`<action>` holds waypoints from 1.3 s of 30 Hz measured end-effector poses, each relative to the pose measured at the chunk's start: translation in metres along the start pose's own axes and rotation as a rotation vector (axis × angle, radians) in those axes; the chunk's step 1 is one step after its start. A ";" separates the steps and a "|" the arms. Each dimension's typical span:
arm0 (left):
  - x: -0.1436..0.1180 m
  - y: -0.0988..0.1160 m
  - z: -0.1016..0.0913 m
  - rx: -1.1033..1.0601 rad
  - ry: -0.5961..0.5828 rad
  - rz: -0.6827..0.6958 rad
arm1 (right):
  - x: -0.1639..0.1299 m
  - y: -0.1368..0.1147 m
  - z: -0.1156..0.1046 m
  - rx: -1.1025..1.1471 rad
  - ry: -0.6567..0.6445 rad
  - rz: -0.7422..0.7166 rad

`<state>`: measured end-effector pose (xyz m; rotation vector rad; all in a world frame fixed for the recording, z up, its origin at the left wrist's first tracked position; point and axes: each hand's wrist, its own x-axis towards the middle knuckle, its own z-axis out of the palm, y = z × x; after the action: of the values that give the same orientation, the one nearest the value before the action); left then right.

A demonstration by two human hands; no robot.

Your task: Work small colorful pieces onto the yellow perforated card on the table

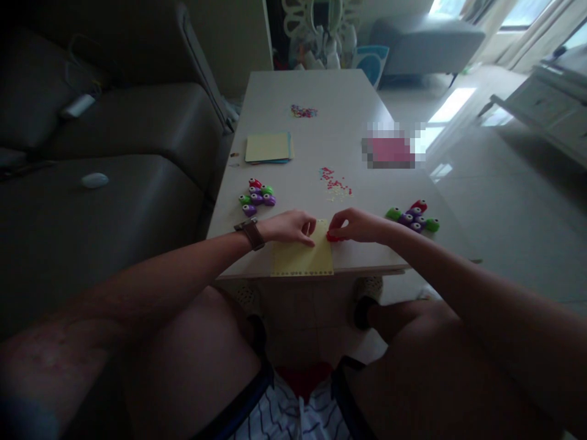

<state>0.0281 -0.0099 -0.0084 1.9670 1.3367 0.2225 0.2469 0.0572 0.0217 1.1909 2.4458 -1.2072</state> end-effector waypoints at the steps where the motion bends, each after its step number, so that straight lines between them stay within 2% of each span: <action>1: 0.000 0.000 0.000 0.002 0.000 0.000 | 0.000 0.000 0.000 -0.011 0.008 -0.007; 6: 0.001 0.000 0.001 0.010 0.003 0.002 | 0.003 0.000 0.002 0.003 0.019 -0.062; 17: 0.001 0.008 -0.004 0.079 -0.011 -0.033 | 0.013 0.004 0.005 0.053 0.033 -0.065; 24: 0.010 0.018 -0.002 0.204 0.002 -0.141 | 0.018 -0.002 0.002 0.094 0.022 0.060; 31: 0.025 0.014 0.001 0.221 -0.054 -0.259 | 0.027 -0.001 0.001 0.123 -0.020 0.087; 35: 0.032 0.015 0.000 0.174 -0.124 -0.270 | 0.030 -0.004 0.000 0.194 -0.049 0.147; 39: 0.031 0.021 0.000 0.225 -0.111 -0.287 | 0.031 -0.014 0.002 0.122 -0.013 0.190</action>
<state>0.0574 0.0131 -0.0026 1.9048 1.6053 -0.1791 0.2158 0.0689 0.0149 1.4064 2.2184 -1.3175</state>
